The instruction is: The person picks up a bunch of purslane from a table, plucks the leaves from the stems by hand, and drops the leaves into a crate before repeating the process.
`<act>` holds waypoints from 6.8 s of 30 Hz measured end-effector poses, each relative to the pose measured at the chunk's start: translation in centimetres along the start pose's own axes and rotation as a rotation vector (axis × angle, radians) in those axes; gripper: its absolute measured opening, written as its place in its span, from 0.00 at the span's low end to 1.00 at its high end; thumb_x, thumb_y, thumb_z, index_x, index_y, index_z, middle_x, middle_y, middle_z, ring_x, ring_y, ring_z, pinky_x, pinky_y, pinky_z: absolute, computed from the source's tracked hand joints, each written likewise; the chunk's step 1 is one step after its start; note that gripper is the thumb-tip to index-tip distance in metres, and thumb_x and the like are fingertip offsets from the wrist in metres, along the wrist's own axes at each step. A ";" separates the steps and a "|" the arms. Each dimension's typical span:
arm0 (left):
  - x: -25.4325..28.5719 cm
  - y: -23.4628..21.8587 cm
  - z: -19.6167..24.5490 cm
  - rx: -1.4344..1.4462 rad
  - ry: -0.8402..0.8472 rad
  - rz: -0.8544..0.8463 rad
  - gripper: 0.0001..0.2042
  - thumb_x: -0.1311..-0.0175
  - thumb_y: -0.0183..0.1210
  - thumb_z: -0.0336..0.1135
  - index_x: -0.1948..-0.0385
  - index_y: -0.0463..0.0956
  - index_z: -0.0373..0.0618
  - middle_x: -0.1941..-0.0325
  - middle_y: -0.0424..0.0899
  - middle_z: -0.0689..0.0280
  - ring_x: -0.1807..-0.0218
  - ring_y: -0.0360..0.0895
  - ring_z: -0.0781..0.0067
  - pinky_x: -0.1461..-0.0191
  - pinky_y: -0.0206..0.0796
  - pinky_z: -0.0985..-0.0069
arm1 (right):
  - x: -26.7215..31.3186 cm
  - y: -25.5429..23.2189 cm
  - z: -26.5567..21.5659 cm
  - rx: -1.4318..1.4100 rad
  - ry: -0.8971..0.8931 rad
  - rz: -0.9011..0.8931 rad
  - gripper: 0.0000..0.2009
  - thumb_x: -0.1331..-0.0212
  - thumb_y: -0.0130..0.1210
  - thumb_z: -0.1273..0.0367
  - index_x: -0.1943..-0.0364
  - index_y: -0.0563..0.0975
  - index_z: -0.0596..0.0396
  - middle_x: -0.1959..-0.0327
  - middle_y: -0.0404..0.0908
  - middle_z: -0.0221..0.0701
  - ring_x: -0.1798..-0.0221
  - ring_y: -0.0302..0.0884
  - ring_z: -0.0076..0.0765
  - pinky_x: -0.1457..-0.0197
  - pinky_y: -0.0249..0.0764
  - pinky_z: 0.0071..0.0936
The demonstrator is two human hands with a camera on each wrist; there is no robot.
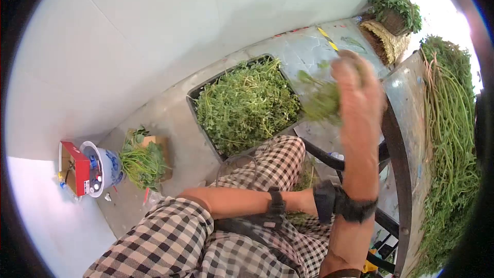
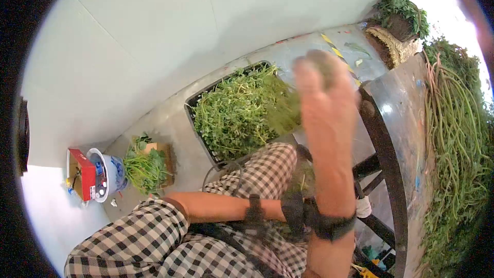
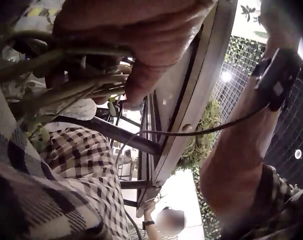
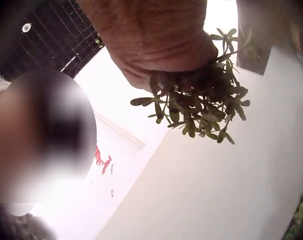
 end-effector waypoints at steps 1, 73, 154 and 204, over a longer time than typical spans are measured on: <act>-0.1 -0.5 0.8 -0.019 0.117 0.056 0.19 0.55 0.59 0.33 0.58 0.71 0.40 0.61 0.77 0.58 0.61 0.74 0.62 0.53 0.65 0.69 | -0.4 1.8 2.9 0.052 -0.068 -0.003 0.12 0.44 0.50 0.69 0.60 0.73 0.64 0.66 0.76 0.34 0.65 0.71 0.26 0.63 0.67 0.21; -8.3 6.1 5.2 -0.446 0.145 -0.147 0.10 0.53 0.59 0.28 0.67 0.74 0.45 0.62 0.78 0.62 0.61 0.74 0.57 0.57 0.68 0.68 | 29.8 -30.1 11.2 -1.644 0.111 0.863 0.16 0.44 0.54 0.60 0.60 0.67 0.57 0.72 0.67 0.26 0.75 0.63 0.23 0.69 0.68 0.23; -1.2 -2.4 -7.4 0.162 -1.023 0.353 0.08 0.42 0.45 0.31 0.76 0.71 0.38 0.85 0.69 0.70 0.83 0.64 0.78 0.81 0.56 0.79 | 30.1 -29.8 12.7 -1.428 0.106 1.191 0.13 0.39 0.46 0.62 0.62 0.66 0.58 0.73 0.66 0.30 0.76 0.59 0.29 0.66 0.66 0.29; -6.0 6.6 2.4 -0.059 -0.285 -0.693 0.06 0.47 0.48 0.30 0.77 0.72 0.39 0.81 0.76 0.60 0.82 0.73 0.68 0.77 0.63 0.73 | 33.2 -32.9 14.2 -1.153 0.177 1.278 0.17 0.36 0.40 0.56 0.59 0.66 0.58 0.69 0.66 0.33 0.71 0.63 0.31 0.61 0.68 0.35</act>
Point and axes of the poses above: each hand's wrist, its own x-axis away from the middle knuckle, its own y-axis out of the palm, z = x × y, the point moved 5 cm from there along -x, towards the middle knuckle
